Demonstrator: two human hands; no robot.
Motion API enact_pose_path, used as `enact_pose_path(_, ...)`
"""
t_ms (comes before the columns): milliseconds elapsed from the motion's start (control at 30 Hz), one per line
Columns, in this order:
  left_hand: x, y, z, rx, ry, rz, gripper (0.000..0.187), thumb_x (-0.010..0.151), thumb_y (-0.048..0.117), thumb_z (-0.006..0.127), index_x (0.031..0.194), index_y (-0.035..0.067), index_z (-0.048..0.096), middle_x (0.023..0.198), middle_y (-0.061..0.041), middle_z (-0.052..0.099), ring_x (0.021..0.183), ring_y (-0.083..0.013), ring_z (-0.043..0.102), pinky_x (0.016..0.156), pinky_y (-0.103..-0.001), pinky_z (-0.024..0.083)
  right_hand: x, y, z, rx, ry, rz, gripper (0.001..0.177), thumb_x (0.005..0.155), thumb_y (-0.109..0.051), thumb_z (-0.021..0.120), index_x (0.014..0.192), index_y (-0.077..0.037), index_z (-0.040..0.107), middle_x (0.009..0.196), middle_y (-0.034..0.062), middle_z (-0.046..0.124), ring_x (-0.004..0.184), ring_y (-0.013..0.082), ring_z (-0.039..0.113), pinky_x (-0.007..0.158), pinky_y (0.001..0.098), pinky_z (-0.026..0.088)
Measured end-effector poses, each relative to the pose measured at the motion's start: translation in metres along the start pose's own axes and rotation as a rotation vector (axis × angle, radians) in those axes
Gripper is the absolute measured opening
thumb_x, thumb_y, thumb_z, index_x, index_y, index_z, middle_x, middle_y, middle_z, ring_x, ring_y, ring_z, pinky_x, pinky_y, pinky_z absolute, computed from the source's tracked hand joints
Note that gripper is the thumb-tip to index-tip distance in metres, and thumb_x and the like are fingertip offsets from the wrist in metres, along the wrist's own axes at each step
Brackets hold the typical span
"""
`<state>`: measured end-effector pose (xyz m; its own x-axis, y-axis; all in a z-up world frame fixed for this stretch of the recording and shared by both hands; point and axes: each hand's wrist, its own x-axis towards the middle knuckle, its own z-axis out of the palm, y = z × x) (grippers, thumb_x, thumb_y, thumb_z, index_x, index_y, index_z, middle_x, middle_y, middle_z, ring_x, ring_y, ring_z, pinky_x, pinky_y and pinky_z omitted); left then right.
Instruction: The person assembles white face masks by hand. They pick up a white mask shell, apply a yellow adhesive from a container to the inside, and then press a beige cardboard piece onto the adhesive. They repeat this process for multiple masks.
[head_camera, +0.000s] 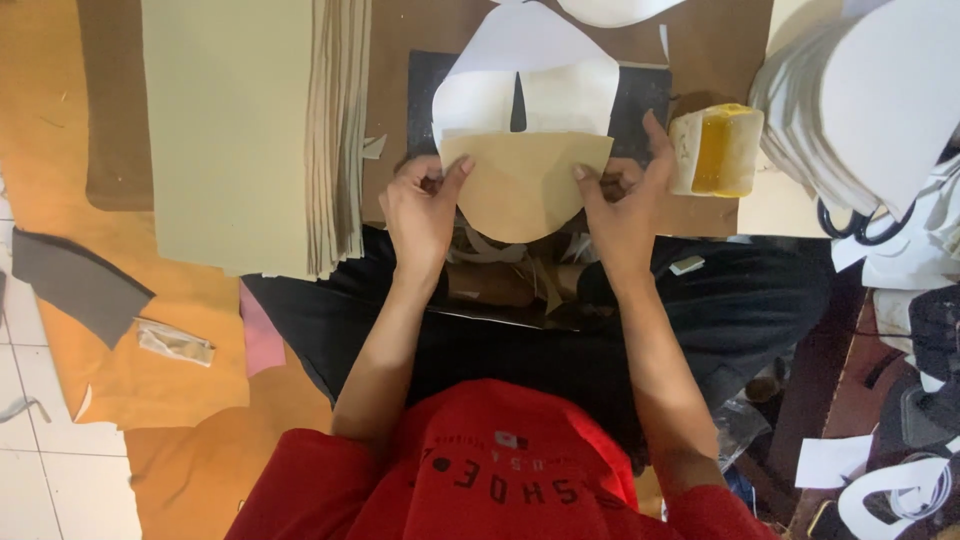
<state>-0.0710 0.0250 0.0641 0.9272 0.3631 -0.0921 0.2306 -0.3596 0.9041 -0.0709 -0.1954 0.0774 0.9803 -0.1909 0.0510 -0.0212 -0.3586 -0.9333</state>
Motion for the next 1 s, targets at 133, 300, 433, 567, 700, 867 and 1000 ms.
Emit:
enact_pose_path(133, 0.009, -0.012, 0.009, 0.042, -0.007, -0.041, 0.027, 0.095, 0.029, 0.080, 0.082, 0.006, 0.074, 0.056, -0.009, 0.061, 0.056, -0.0135, 0.060, 0.050, -0.029, 0.040, 0.013, 0.013, 0.001, -0.152, 0.000, -0.050, 0.076, 0.100, -0.008, 0.082, 0.157, -0.011, 0.032, 0.092, 0.0130, 0.074, 0.080, 0.0234, 0.069, 0.068, 0.0360, 0.057)
enact_pose_path(300, 0.008, -0.006, 0.009, 0.076, 0.028, -0.010, 0.034, 0.093, 0.030, 0.081, 0.076, 0.003, 0.070, 0.059, -0.010, 0.056, 0.059, -0.0214, 0.063, 0.052, -0.032, 0.044, 0.019, 0.005, 0.002, -0.220, 0.000, -0.077, 0.074, 0.098, -0.007, 0.085, 0.153, -0.007, 0.036, 0.094, 0.0130, 0.076, 0.082, 0.0245, 0.071, 0.072, 0.0384, 0.059)
enact_pose_path(433, 0.008, -0.010, 0.013, 0.114, 0.047, -0.035, 0.036, 0.093, 0.034, 0.081, 0.076, 0.005, 0.070, 0.062, -0.008, 0.054, 0.062, -0.0224, 0.064, 0.055, -0.031, 0.046, 0.021, 0.001, 0.005, -0.238, 0.022, -0.074, 0.072, 0.097, -0.008, 0.086, 0.151, -0.008, 0.039, 0.094, 0.0116, 0.076, 0.084, 0.0233, 0.071, 0.075, 0.0392, 0.060)
enact_pose_path(567, 0.010, -0.010, 0.015, 0.141, 0.049, -0.035, 0.036, 0.093, 0.034, 0.081, 0.075, 0.006, 0.070, 0.063, -0.005, 0.053, 0.064, -0.0211, 0.064, 0.056, -0.030, 0.046, 0.021, -0.007, 0.009, -0.227, 0.027, -0.018, 0.073, 0.095, -0.007, 0.085, 0.151, -0.010, 0.039, 0.092, 0.0090, 0.075, 0.079, 0.0221, 0.070, 0.074, 0.0365, 0.060)
enact_pose_path(700, 0.011, -0.007, 0.014, 0.145, 0.041, -0.049, 0.039, 0.093, 0.036, 0.081, 0.074, 0.005, 0.068, 0.063, -0.006, 0.052, 0.064, -0.0209, 0.063, 0.056, -0.032, 0.047, 0.020, -0.008, 0.011, -0.247, 0.037, -0.007, 0.071, 0.094, -0.008, 0.085, 0.150, -0.010, 0.042, 0.090, 0.0074, 0.073, 0.078, 0.0204, 0.069, 0.072, 0.0354, 0.059)
enact_pose_path(867, 0.011, -0.005, 0.013, 0.163, 0.032, -0.059, 0.038, 0.092, 0.036, 0.082, 0.075, 0.004, 0.069, 0.063, -0.006, 0.054, 0.063, -0.0222, 0.064, 0.055, -0.032, 0.048, 0.018, -0.003, 0.013, -0.282, 0.070, -0.035, 0.069, 0.093, -0.007, 0.085, 0.149, -0.010, 0.045, 0.089, 0.0056, 0.073, 0.075, 0.0185, 0.068, 0.072, 0.0332, 0.058)
enact_pose_path(1000, 0.011, -0.011, 0.015, 0.191, 0.050, -0.045, 0.037, 0.092, 0.037, 0.083, 0.076, 0.006, 0.069, 0.064, -0.005, 0.055, 0.063, -0.0198, 0.064, 0.054, -0.031, 0.048, 0.017, 0.004, 0.014, -0.312, 0.083, -0.083, 0.070, 0.093, -0.005, 0.086, 0.149, -0.008, 0.044, 0.094, 0.0090, 0.071, 0.080, 0.0224, 0.069, 0.072, 0.0375, 0.060)
